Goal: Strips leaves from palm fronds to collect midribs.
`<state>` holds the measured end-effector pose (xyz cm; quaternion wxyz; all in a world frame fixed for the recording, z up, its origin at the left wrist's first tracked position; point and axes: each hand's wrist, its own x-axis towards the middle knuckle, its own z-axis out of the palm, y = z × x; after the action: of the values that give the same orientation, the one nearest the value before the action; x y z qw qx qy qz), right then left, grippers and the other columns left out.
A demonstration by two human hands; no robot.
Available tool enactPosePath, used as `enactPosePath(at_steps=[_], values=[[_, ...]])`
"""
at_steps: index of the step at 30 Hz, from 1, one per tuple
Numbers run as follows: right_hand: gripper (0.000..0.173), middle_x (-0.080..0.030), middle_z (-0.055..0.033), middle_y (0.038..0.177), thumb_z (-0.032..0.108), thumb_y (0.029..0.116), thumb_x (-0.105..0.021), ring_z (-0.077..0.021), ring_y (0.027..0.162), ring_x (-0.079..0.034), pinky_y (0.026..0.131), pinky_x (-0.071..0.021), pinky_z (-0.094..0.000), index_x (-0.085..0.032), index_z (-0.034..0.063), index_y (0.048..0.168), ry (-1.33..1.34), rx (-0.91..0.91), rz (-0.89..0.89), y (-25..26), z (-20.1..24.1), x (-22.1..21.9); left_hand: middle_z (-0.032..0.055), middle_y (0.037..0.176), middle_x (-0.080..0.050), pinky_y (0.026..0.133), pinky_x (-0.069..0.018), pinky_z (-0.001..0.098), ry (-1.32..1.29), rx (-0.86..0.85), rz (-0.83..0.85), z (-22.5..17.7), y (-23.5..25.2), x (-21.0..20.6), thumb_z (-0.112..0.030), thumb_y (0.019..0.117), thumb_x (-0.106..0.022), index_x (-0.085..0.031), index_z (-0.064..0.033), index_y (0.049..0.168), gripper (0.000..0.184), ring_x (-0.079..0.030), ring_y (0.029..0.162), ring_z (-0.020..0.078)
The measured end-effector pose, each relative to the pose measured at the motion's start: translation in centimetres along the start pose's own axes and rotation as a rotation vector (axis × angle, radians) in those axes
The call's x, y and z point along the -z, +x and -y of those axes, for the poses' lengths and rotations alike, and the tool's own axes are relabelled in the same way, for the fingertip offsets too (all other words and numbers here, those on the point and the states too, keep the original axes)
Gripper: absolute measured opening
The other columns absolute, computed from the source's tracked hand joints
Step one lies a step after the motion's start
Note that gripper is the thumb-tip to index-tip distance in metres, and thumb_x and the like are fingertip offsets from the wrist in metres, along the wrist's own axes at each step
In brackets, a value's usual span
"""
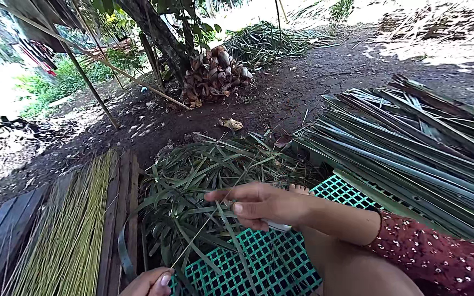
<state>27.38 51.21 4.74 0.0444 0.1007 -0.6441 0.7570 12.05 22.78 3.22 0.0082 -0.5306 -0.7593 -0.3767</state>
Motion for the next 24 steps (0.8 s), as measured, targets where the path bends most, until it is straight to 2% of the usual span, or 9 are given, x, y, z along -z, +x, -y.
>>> enactPosePath(at_steps=[3,5,7,9,11,14,16,18,24], values=[[0.031,-0.051,0.0148,0.066,0.017,0.1078,-0.041,0.0056,0.055,-0.048,0.052,-0.0413,-0.0112,-0.067,0.0075,0.12,-0.009,0.111,-0.166,0.0,-0.3,-0.1,0.015,0.081,-0.072,0.071,-0.0537,0.0186,0.072,0.005,0.062,-0.4,0.3,-0.8,-0.016,0.1057,-0.052,-0.072,0.0091,0.099,0.033,-0.066,0.071,0.0066],[0.031,-0.052,0.0139,0.062,0.023,0.1072,-0.042,0.0052,0.053,-0.049,0.053,-0.0426,-0.0115,-0.069,0.011,0.113,0.023,0.266,-0.403,-0.5,0.2,0.8,0.0181,0.088,-0.074,0.077,-0.058,0.0353,0.214,0.033,0.121,0.5,0.3,-0.5,-0.012,0.1046,-0.052,-0.073,0.0062,0.103,0.028,-0.072,0.079,0.0229],[0.032,-0.05,0.0124,0.06,0.033,0.1094,-0.039,0.0027,0.051,-0.048,0.052,-0.0443,-0.0136,-0.067,0.017,0.115,0.029,0.48,-0.611,-1.3,1.7,2.4,0.0216,0.1,-0.074,0.083,-0.056,0.0563,0.369,0.086,0.171,3.2,0.1,0.1,-0.009,0.1023,-0.055,-0.076,0.003,0.105,0.024,-0.072,0.094,0.04],[0.039,-0.049,0.0115,0.06,0.035,0.1117,-0.027,0.0002,0.049,-0.048,0.051,-0.0464,-0.0166,-0.061,0.0199,0.125,0.049,0.621,-0.733,-1.9,3.6,3.6,0.024,0.107,-0.073,0.084,-0.0533,0.0677,0.481,0.147,0.157,6.4,-0.2,0.4,-0.008,0.1005,-0.058,-0.077,0.0016,0.105,0.022,-0.069,0.101,0.0479],[0.045,-0.046,0.0109,0.06,0.039,0.112,-0.019,-0.0003,0.048,-0.047,0.05,-0.0462,-0.0163,-0.053,0.0221,0.136,0.078,0.567,-0.707,-2.0,4.2,3.4,0.0226,0.099,-0.074,0.079,-0.0567,0.0607,0.51,0.119,-0.063,7.5,0.2,0.2,-0.008,0.0996,-0.057,-0.077,0.0026,0.103,0.023,-0.073,0.091,0.0411],[0.042,-0.051,0.0106,0.061,0.037,0.1084,-0.032,0.0013,0.05,-0.049,0.051,-0.0447,-0.0144,-0.053,0.0213,0.141,0.104,0.194,-0.384,-1.0,2.0,1.0,0.0041,0.094,-0.073,0.08,-0.0594,0.0222,0.106,0.023,-0.618,5.2,2.9,-1.1,-0.007,0.1003,-0.057,-0.071,0.0055,0.101,0.018,-0.071,0.083,0.0058],[0.044,-0.052,0.0124,0.067,0.03,0.1072,-0.035,0.0037,0.054,-0.048,0.052,-0.0427,-0.0125,-0.053,0.0157,0.144,0.063,-0.074,-0.077,-0.2,-0.1,-0.5,-0.0082,0.093,-0.075,0.077,-0.0624,0.0211,-0.381,-0.005,-0.847,1.9,4.6,-2.6,-0.001,0.1012,-0.054,-0.066,-0.0071,0.104,0.014,-0.073,0.083,0.0033],[0.046,-0.05,0.0113,0.07,0.029,0.1083,-0.035,0.0029,0.055,-0.048,0.052,-0.0423,-0.0127,-0.046,0.0137,0.151,0.056,-0.201,0.091,0.4,-1.5,-1.4,-0.0076,0.091,-0.076,0.075,-0.0633,0.0222,-0.658,0.018,-0.956,-1.6,5.5,-4.7,0.001,0.103,-0.048,-0.062,-0.0125,0.101,0.02,-0.074,0.082,0.0055],[0.043,-0.048,0.0133,0.068,0.019,0.1083,-0.032,0.0033,0.055,-0.047,0.053,-0.0416,-0.0123,-0.043,0.014,0.15,0.217,-0.04,-0.015,0.8,-2.0,-2.2,-0.0034,0.098,-0.077,0.079,-0.0626,0.0212,-0.949,0.04,-0.932,-6.2,5.0,-10.9,-0.01,0.1033,-0.058,-0.065,-0.016,0.099,0.011,-0.075,0.088,0.0064]])
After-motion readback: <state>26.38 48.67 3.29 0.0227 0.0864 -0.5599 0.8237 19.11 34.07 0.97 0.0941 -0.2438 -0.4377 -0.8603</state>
